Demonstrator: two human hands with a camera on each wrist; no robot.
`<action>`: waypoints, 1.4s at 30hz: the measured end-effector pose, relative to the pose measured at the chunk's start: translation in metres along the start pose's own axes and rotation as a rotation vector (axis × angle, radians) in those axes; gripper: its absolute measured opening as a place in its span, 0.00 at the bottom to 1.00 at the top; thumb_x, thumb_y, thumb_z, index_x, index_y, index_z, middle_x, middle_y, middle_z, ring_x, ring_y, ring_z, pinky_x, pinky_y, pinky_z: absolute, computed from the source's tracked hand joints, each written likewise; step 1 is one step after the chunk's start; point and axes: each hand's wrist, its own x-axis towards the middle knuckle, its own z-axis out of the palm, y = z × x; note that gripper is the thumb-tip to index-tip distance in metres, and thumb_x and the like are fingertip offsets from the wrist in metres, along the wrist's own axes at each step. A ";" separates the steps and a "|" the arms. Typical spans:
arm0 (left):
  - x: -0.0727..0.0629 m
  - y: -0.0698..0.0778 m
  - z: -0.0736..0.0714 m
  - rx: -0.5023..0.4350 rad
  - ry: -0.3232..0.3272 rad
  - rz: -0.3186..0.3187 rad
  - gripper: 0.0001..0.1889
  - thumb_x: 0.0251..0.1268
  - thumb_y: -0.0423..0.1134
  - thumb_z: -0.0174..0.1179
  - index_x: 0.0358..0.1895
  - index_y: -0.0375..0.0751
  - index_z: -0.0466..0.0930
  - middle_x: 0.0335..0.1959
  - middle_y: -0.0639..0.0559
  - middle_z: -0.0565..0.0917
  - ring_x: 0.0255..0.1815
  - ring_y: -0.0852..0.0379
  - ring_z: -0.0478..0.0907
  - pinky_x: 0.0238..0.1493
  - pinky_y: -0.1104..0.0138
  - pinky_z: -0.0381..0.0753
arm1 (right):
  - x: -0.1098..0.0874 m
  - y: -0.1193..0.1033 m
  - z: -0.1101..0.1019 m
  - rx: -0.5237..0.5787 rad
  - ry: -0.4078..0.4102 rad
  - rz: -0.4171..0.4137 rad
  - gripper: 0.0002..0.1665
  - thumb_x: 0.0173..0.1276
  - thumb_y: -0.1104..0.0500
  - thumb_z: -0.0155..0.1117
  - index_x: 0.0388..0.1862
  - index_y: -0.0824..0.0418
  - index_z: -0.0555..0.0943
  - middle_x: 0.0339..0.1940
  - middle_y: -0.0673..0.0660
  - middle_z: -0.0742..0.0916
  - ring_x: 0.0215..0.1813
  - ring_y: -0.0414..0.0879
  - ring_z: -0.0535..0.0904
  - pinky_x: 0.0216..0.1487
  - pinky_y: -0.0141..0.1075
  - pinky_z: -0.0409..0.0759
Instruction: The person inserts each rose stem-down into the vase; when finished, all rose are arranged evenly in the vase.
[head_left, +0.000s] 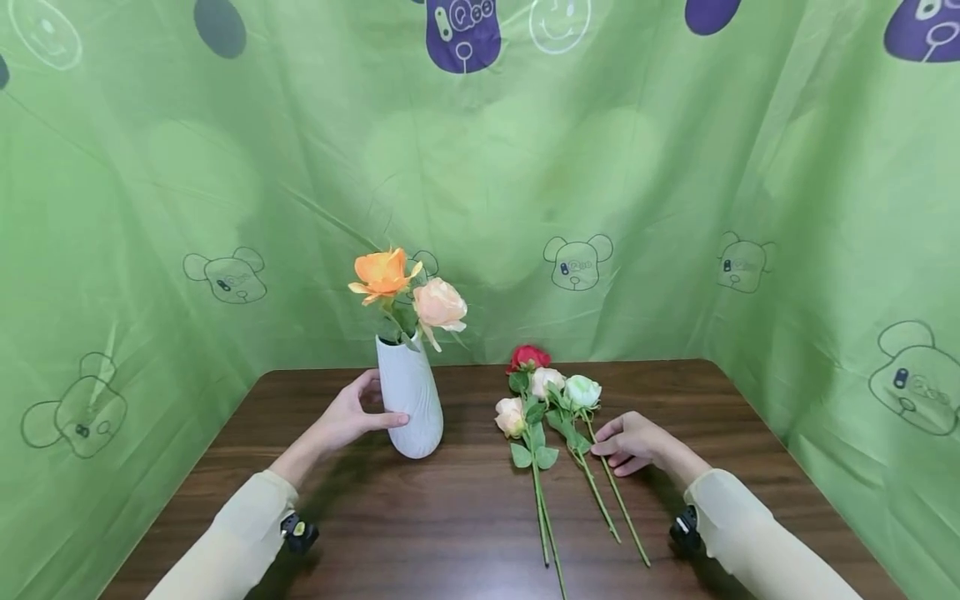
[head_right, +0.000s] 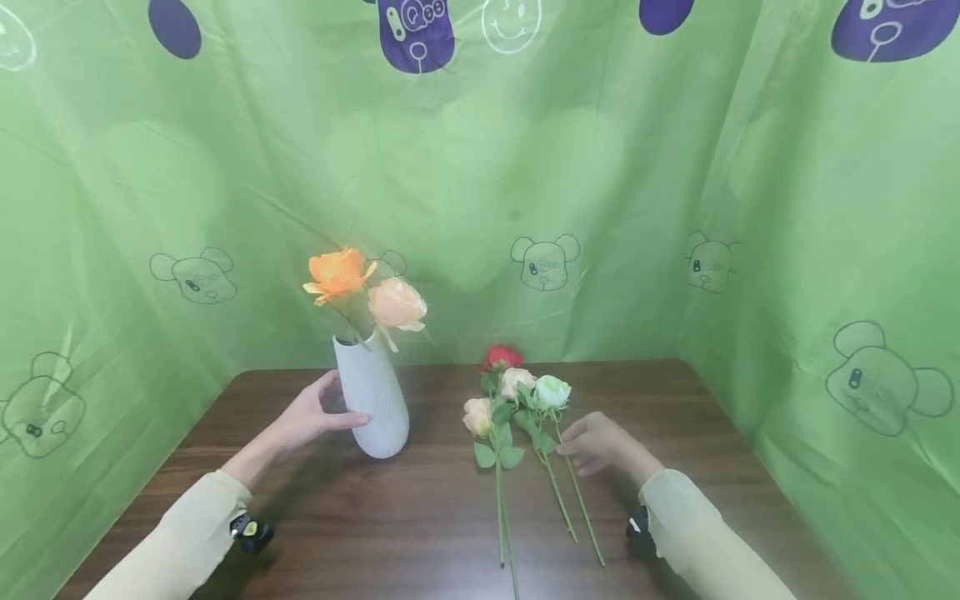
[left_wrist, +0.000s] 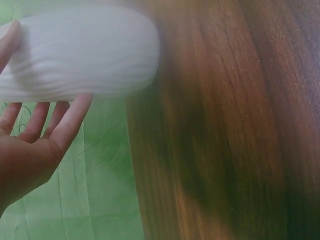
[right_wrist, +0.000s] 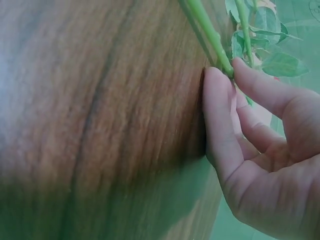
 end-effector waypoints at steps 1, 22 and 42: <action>0.002 -0.001 0.003 -0.006 -0.001 -0.002 0.40 0.51 0.41 0.80 0.68 0.44 0.69 0.55 0.43 0.81 0.57 0.43 0.78 0.50 0.55 0.80 | -0.001 0.003 -0.003 0.011 -0.004 -0.001 0.19 0.64 0.64 0.74 0.50 0.71 0.80 0.28 0.56 0.86 0.27 0.46 0.81 0.30 0.41 0.85; 0.001 0.002 0.006 0.021 -0.018 0.023 0.40 0.54 0.41 0.79 0.70 0.40 0.67 0.55 0.42 0.81 0.56 0.45 0.78 0.50 0.56 0.79 | -0.014 -0.034 -0.028 0.062 -0.059 -0.087 0.20 0.69 0.65 0.70 0.56 0.72 0.78 0.34 0.61 0.87 0.32 0.48 0.85 0.36 0.45 0.87; 0.002 0.002 0.002 0.027 -0.005 0.023 0.40 0.53 0.40 0.79 0.68 0.40 0.68 0.54 0.42 0.82 0.56 0.45 0.79 0.51 0.55 0.79 | -0.027 -0.119 -0.039 0.058 -0.145 -0.182 0.21 0.70 0.63 0.69 0.58 0.69 0.78 0.38 0.60 0.87 0.37 0.52 0.85 0.44 0.49 0.85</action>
